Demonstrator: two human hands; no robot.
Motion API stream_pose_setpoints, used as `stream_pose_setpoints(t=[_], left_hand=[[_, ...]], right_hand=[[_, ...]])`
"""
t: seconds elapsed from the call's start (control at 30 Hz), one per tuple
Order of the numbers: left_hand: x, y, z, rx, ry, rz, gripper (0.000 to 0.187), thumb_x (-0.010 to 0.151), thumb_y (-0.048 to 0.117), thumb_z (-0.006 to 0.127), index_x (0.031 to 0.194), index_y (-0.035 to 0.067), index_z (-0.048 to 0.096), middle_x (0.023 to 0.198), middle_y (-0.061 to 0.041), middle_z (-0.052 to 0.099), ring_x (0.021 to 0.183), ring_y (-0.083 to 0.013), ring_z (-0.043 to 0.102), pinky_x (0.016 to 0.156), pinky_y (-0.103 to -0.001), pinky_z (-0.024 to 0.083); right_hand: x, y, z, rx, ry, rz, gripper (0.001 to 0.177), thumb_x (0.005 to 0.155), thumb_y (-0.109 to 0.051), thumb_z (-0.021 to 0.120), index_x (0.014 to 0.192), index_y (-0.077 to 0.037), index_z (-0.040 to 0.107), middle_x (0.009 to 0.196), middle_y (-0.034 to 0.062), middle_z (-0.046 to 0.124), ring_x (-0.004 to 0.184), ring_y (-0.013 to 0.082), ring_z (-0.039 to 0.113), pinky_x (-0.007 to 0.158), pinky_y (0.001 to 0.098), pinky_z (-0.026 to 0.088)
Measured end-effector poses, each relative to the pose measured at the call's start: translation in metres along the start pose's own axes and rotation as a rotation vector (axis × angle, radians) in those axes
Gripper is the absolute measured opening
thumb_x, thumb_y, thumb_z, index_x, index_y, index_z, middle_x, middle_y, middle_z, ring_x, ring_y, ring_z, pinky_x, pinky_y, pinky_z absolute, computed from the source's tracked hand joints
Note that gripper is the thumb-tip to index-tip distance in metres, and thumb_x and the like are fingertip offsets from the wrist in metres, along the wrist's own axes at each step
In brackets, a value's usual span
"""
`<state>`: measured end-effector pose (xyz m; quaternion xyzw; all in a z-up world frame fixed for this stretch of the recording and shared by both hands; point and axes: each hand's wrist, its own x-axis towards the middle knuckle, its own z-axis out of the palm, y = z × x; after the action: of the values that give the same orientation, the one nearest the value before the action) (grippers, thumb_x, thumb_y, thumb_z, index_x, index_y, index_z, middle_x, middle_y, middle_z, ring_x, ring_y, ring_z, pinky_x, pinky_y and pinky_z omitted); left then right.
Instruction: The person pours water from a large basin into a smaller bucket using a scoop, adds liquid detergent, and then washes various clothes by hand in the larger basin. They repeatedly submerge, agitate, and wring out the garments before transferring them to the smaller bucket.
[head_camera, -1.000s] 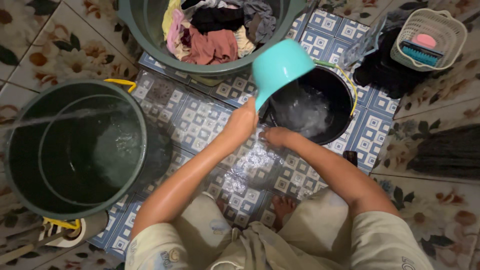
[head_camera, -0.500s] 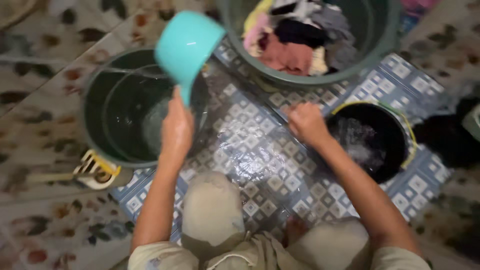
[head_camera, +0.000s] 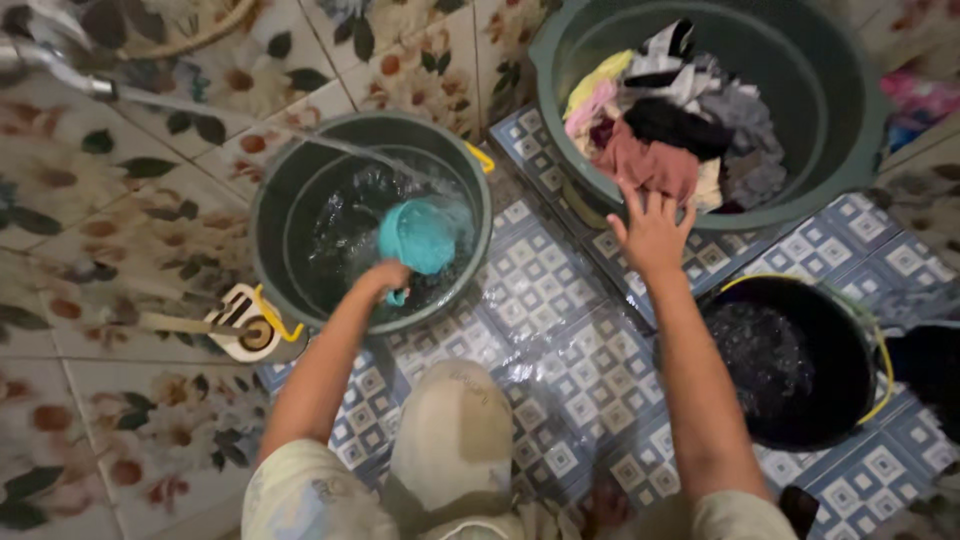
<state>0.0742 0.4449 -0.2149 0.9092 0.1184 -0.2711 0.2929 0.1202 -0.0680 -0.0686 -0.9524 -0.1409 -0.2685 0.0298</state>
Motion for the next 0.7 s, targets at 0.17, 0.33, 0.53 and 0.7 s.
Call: stream_pose_setpoints(t=[0.17, 0.33, 0.53, 0.7], left_hand=[[-0.027, 0.001, -0.009, -1.220, -0.213, -0.114, 0.019, 0.102, 0.015, 0.058, 0.098, -0.003, 0.059, 0.076, -0.008, 0.062, 0.057, -0.0150, 0.055, 0.051, -0.029, 0.048], [-0.102, 0.048, -0.039, -1.695, -0.448, -0.012, 0.021, 0.105, 0.015, 0.059, 0.108, -0.005, 0.055, 0.077, -0.004, 0.057, 0.061, -0.0097, 0.054, 0.049, -0.022, 0.046], [-0.170, 0.172, -0.098, -1.357, -0.185, 0.299, 0.021, 0.104, 0.019, 0.057, 0.102, -0.002, 0.060, 0.073, -0.004, 0.058, 0.056, -0.0114, 0.054, 0.048, -0.025, 0.046], [-0.127, 0.282, -0.127, -1.025, 0.051, 0.520, 0.025, 0.105, 0.022, 0.059, 0.089, 0.002, 0.060, 0.071, -0.003, 0.060, 0.056, -0.0147, 0.060, 0.051, -0.031, 0.051]], right_hand=[[-0.004, -0.005, -0.001, 0.004, -0.065, 0.071, 0.068, 0.094, -0.055, 0.069, 0.155, -0.030, 0.052, 0.118, 0.0104, 0.056, 0.117, 0.0315, 0.052, 0.109, 0.0661, 0.027], [0.000, -0.004, -0.005, 0.012, -0.053, 0.043, 0.072, 0.089, -0.051, 0.074, 0.153, -0.028, 0.052, 0.117, 0.0095, 0.055, 0.117, 0.0308, 0.052, 0.108, 0.0647, 0.026], [0.001, -0.007, -0.010, 0.033, -0.061, 0.051, 0.079, 0.083, -0.046, 0.080, 0.154, -0.029, 0.050, 0.119, 0.0094, 0.056, 0.121, 0.0313, 0.051, 0.110, 0.0650, 0.025], [0.002, -0.010, -0.015, 0.037, -0.092, 0.065, 0.087, 0.078, -0.041, 0.083, 0.156, -0.031, 0.046, 0.120, 0.0096, 0.055, 0.122, 0.0317, 0.050, 0.111, 0.0658, 0.024]])
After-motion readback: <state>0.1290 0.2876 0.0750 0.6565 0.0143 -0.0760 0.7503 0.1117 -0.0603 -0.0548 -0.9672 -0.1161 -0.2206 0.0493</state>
